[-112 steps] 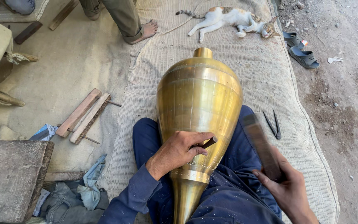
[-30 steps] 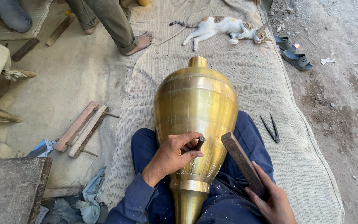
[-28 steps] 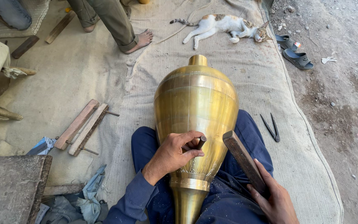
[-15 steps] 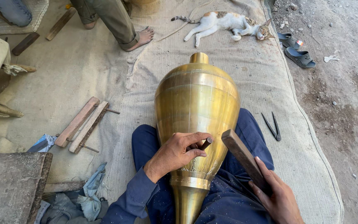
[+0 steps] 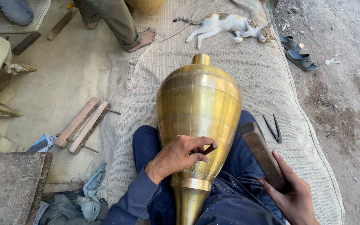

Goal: The person sits cross-legged on the floor and uses a chisel and hammer to engrave a decorative pattern onto a large brass vessel. They repeatedly tap the chisel to create fine lines and occasionally rotate the vessel to access different areas.

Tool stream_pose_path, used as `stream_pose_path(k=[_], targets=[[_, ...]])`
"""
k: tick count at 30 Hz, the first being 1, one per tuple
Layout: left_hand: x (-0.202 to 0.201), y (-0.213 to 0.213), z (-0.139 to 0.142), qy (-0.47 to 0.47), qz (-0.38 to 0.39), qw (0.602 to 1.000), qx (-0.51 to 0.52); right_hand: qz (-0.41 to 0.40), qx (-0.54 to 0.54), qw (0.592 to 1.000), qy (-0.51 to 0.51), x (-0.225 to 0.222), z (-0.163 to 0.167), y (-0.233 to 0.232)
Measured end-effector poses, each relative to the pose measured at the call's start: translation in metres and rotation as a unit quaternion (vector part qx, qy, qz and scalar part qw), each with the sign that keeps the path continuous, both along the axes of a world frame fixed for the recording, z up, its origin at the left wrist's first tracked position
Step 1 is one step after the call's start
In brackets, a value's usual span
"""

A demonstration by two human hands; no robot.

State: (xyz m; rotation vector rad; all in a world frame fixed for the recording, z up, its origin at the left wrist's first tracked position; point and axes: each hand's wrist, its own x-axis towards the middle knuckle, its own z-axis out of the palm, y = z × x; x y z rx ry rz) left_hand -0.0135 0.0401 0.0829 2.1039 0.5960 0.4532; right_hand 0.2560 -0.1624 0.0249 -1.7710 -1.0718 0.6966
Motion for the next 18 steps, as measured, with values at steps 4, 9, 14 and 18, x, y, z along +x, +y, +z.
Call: stream_pose_path(k=[4,9,14,18], targets=[[-0.004,-0.003,-0.003,-0.023,-0.006,1.000,0.016,0.017,0.022,0.997,-0.071,-0.004,0.010,0.002],[-0.003,-0.002,-0.009,-0.035,-0.006,0.999,-0.001,0.079,-0.049,0.964,-0.248,-0.005,0.022,0.006],[-0.003,-0.001,-0.010,-0.041,-0.006,0.999,-0.005,0.096,0.046,0.968,-0.228,-0.006,0.023,0.007],[-0.004,-0.003,-0.008,-0.042,-0.006,0.999,-0.012,0.048,-0.024,0.978,-0.203,-0.008,0.020,0.006]])
